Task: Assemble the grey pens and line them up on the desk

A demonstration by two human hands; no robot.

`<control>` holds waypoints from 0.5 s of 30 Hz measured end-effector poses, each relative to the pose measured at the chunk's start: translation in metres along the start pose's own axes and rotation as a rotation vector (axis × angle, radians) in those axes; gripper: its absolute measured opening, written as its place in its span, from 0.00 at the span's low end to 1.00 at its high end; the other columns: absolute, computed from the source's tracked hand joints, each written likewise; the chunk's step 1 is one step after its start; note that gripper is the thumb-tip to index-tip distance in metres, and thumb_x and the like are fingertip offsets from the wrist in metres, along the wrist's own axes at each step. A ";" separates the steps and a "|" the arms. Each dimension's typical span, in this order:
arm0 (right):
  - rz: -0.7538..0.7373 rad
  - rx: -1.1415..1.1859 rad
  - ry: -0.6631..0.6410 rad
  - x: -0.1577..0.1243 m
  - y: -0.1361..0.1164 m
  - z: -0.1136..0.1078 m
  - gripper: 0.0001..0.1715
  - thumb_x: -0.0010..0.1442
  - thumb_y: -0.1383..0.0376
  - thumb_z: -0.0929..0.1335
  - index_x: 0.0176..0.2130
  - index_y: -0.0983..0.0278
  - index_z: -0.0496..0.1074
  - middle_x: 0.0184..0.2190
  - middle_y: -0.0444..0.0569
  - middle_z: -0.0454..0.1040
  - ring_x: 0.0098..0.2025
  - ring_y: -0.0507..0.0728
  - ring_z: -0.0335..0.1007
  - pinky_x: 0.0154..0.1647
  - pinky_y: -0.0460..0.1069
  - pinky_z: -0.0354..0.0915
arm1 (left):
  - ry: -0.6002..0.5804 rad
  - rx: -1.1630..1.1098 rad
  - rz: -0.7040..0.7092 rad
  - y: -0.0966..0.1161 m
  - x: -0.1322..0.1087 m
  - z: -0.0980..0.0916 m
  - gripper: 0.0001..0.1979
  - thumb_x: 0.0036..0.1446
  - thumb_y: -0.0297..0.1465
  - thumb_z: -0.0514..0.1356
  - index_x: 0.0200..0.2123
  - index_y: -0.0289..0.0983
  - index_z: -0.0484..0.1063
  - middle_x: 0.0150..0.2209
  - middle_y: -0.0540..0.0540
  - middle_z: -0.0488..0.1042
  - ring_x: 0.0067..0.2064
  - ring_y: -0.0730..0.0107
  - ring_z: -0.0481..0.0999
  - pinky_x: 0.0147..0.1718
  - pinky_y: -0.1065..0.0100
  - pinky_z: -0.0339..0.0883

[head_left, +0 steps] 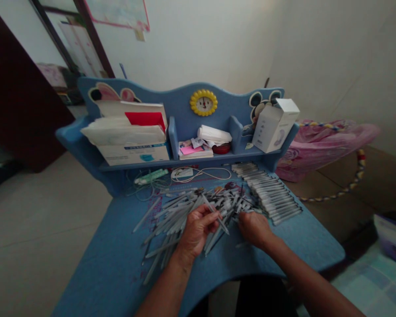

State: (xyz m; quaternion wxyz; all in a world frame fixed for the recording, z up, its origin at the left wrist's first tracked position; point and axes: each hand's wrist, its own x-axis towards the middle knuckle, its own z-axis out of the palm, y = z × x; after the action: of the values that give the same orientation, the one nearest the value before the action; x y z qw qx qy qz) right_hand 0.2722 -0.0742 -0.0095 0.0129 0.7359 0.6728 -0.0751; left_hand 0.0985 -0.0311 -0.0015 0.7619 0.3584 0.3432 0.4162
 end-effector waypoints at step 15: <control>-0.109 0.575 0.066 -0.046 -0.009 -0.015 0.09 0.56 0.63 0.62 0.27 0.62 0.68 0.17 0.42 0.68 0.21 0.51 0.61 0.22 0.44 0.50 | 0.035 -0.004 0.085 -0.002 -0.003 0.006 0.10 0.40 0.27 0.67 0.28 0.33 0.70 0.26 0.49 0.75 0.22 0.79 0.70 0.19 0.77 0.60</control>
State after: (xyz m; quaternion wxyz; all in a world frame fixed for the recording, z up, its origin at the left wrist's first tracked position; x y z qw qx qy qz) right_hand 0.2606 -0.1171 0.0115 -0.2223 0.6742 0.6624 -0.2394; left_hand 0.1032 -0.0357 0.0004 0.7381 0.3635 0.3401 0.4554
